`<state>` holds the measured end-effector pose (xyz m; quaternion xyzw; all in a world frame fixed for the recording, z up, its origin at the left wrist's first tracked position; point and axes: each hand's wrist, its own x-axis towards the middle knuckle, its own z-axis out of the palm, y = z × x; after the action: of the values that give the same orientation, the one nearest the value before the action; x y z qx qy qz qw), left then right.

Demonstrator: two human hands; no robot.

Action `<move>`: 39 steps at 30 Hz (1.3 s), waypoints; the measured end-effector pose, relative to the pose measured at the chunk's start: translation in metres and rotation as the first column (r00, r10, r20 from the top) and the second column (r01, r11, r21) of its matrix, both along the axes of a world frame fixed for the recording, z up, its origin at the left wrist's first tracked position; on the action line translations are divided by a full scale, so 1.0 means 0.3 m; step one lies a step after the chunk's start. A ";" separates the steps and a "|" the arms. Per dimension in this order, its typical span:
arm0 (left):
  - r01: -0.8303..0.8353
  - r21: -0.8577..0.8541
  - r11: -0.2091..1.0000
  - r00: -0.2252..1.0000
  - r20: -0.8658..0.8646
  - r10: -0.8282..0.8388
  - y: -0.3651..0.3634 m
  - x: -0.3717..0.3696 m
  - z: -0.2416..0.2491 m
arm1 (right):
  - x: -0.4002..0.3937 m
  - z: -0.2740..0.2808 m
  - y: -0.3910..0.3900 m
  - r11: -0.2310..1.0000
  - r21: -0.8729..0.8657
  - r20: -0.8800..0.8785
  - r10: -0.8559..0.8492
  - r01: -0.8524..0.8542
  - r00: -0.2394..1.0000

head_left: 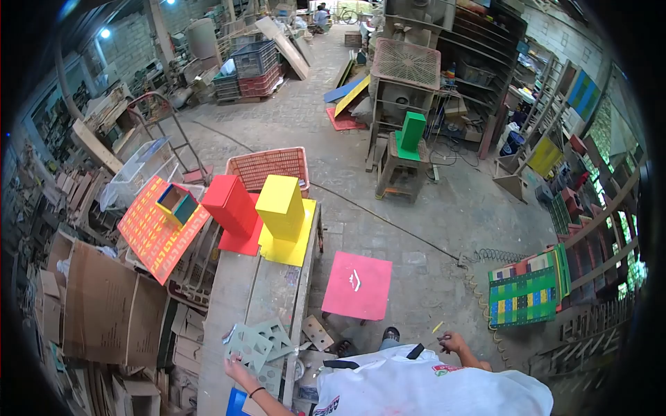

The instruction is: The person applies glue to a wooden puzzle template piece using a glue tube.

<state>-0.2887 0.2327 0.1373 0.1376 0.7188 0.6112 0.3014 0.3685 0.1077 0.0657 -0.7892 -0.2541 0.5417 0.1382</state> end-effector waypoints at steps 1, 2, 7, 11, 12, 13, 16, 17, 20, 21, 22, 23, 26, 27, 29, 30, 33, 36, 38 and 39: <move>-0.017 -0.010 1.000 1.000 0.001 0.017 -0.016 -0.016 -0.019 | -0.007 0.019 0.024 0.996 -0.021 0.025 0.083 -0.082 0.996; -0.057 0.031 0.998 0.998 0.013 0.057 -0.040 -0.045 -0.065 | -0.022 0.036 0.060 0.989 0.050 0.061 0.135 -0.138 0.989; -0.305 -0.054 0.951 0.951 0.044 0.307 -0.237 0.010 0.010 | 0.004 -0.137 0.361 0.787 0.382 0.004 0.523 -0.485 0.852; -0.262 0.122 0.957 0.965 0.028 0.260 -0.383 -0.021 -0.015 | -0.372 0.143 0.644 0.787 0.325 -0.077 0.574 -0.524 0.815; -0.280 0.107 0.954 0.960 0.016 0.280 -0.421 -0.003 0.017 | -0.453 0.166 0.688 0.767 0.337 -0.042 0.591 -0.546 0.805; -0.284 0.100 0.953 0.958 0.007 0.285 -0.449 0.032 0.055 | -0.530 0.177 0.720 0.751 0.355 -0.002 0.595 -0.556 0.803; -0.366 0.096 0.925 0.925 0.146 0.351 -0.566 0.092 0.032 | -0.742 0.146 0.796 0.473 0.539 0.150 0.760 -0.696 0.633; -0.374 0.085 0.924 0.921 0.148 0.359 -0.584 0.120 0.038 | -0.821 0.128 0.798 0.404 0.593 0.146 0.797 -0.697 0.586; -0.497 -0.066 0.865 0.831 0.251 0.496 -0.644 0.193 0.020 | -1.073 0.140 0.780 0.238 0.549 0.155 0.913 -0.801 0.377; -0.501 -0.077 0.862 0.827 0.250 0.503 -0.660 0.207 0.023 | -1.160 0.189 0.768 0.254 0.490 0.060 0.945 -0.834 0.323; -0.515 -0.016 0.857 0.807 0.326 0.492 -0.665 0.233 0.028 | -1.217 0.129 0.763 0.145 0.520 0.130 0.960 -0.841 0.246; -0.534 0.047 0.844 0.784 0.401 0.474 -0.663 0.254 0.031 | -1.268 0.072 0.764 0.031 0.544 0.205 0.964 -0.838 0.169; -0.587 0.037 0.809 0.733 0.450 0.511 -0.666 0.288 0.003 | -1.416 0.095 0.739 0.067 0.543 0.056 0.992 -0.837 0.115; -0.601 0.049 0.798 0.717 0.474 0.511 -0.674 0.284 -0.028 | -1.442 0.095 0.730 0.065 0.544 0.047 0.993 -0.837 0.107; -0.668 0.086 0.739 0.624 0.606 0.493 -0.678 0.273 -0.144 | -1.488 0.097 0.711 -0.007 0.585 0.123 0.989 -0.811 0.080; -0.723 0.103 0.683 0.549 0.686 0.477 -0.680 0.270 -0.212 | -1.491 0.128 0.705 -0.013 0.560 0.111 0.992 -0.828 0.059; -0.802 0.073 0.593 0.428 0.762 0.486 -0.625 0.261 -0.284 | -1.443 0.081 0.699 -0.057 0.561 0.144 0.989 -0.826 0.030; -0.814 0.082 0.575 0.430 0.751 0.502 -0.585 0.241 -0.332 | -1.364 0.018 0.710 -0.034 0.504 0.168 0.984 -0.863 0.059; -0.801 0.138 0.583 0.473 0.741 0.476 -0.579 0.222 -0.381 | -1.321 0.051 0.715 0.008 0.440 0.166 0.982 -0.898 0.090; -0.801 0.133 0.584 0.470 0.743 0.475 -0.571 0.222 -0.382 | -1.294 0.071 0.715 0.054 0.375 0.166 0.978 -0.925 0.124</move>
<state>-0.2222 0.0613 0.0228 -0.2998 0.3961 0.8392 0.2213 -0.0196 0.3221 0.0869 -0.3395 -0.8019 0.4845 -0.0831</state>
